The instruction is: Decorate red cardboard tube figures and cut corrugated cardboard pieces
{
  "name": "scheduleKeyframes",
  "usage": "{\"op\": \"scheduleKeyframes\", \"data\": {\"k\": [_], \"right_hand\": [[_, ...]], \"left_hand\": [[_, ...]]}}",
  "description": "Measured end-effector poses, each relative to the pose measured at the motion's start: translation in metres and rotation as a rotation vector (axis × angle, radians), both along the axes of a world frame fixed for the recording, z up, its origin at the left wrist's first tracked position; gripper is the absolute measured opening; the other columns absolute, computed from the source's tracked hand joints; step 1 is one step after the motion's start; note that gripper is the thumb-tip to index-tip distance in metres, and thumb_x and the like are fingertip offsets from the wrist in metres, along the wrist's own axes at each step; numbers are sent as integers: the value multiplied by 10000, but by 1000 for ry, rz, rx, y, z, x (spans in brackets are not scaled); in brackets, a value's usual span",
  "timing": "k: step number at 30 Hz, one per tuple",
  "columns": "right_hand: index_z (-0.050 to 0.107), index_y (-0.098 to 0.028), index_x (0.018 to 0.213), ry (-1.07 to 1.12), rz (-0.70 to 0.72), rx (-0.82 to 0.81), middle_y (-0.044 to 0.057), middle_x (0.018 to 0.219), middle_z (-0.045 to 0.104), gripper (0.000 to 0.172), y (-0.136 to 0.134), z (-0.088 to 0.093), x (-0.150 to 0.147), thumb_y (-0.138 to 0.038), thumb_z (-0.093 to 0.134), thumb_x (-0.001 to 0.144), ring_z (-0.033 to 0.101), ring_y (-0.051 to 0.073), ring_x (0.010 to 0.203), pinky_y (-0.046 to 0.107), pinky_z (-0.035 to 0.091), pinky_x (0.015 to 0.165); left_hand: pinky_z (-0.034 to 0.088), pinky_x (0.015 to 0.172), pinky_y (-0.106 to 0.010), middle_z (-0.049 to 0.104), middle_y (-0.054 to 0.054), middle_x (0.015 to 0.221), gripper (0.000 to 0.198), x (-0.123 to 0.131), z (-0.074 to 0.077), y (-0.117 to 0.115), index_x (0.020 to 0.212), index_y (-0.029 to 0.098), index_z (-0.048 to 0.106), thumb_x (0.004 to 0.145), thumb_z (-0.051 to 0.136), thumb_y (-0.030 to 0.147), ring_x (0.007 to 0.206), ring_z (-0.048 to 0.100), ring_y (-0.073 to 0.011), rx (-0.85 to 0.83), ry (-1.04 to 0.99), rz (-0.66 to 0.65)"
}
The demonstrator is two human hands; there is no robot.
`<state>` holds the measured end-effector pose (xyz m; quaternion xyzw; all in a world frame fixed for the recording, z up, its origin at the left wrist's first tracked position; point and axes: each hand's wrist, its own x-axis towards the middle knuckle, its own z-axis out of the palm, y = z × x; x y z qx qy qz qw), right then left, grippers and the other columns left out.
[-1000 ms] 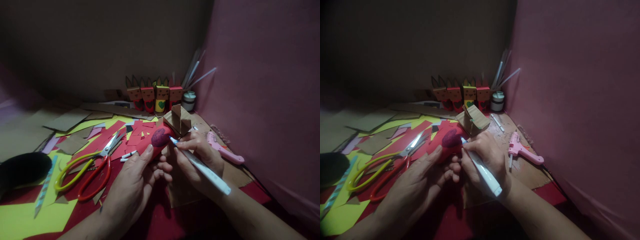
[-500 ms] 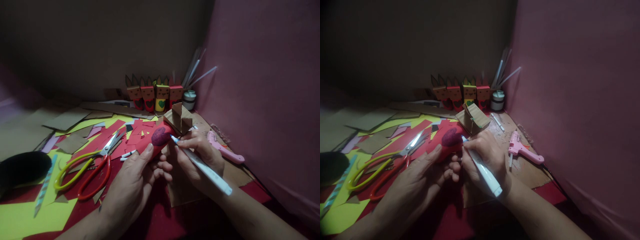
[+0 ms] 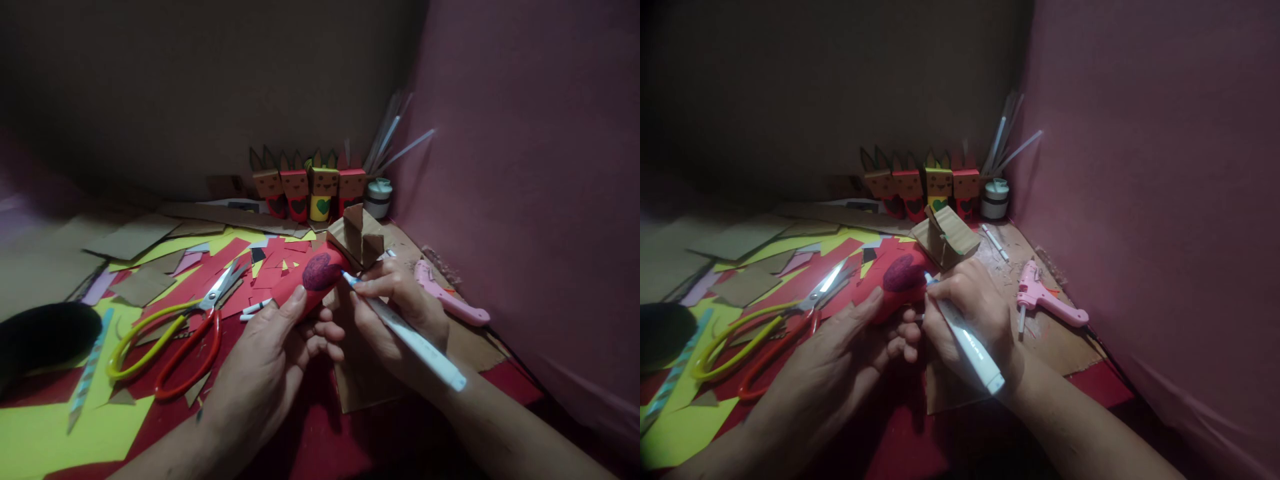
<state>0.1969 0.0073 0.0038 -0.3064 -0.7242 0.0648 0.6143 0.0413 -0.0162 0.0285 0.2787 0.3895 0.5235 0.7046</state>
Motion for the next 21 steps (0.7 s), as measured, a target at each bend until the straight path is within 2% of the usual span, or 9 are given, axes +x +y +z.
{"op": "scheduleKeyframes", "data": {"k": [7, 15, 21], "right_hand": [[634, -282, 940, 75, -27, -33, 29, 824, 630, 216, -2, 0, -6, -99, 634, 826, 609, 205, 741, 385, 496, 623], [598, -261, 868, -1, -20, -25, 29, 769, 591, 187, -3, 4, -2, -86, 622, 807, 566, 194, 695, 377, 487, 614], [627, -278, 917, 79, 2, -55, 36, 807, 612, 197, -2, 1, -3, -107, 637, 818, 592, 212, 729, 391, 499, 631]], "left_hand": [[572, 549, -269, 668, -104, 774, 200, -1, -2, 0, 875, 88, 700, 856, 641, 278, 633, 644, -178, 2, -15, -16], [573, 550, -258, 678, -113, 793, 167, 1, -1, 1, 877, 85, 695, 880, 602, 223, 644, 649, -172, -14, -19, -1], [572, 540, -249, 674, -105, 773, 181, 1, 2, 1, 858, 86, 702, 885, 598, 232, 633, 650, -168, -17, -18, -14]]}}
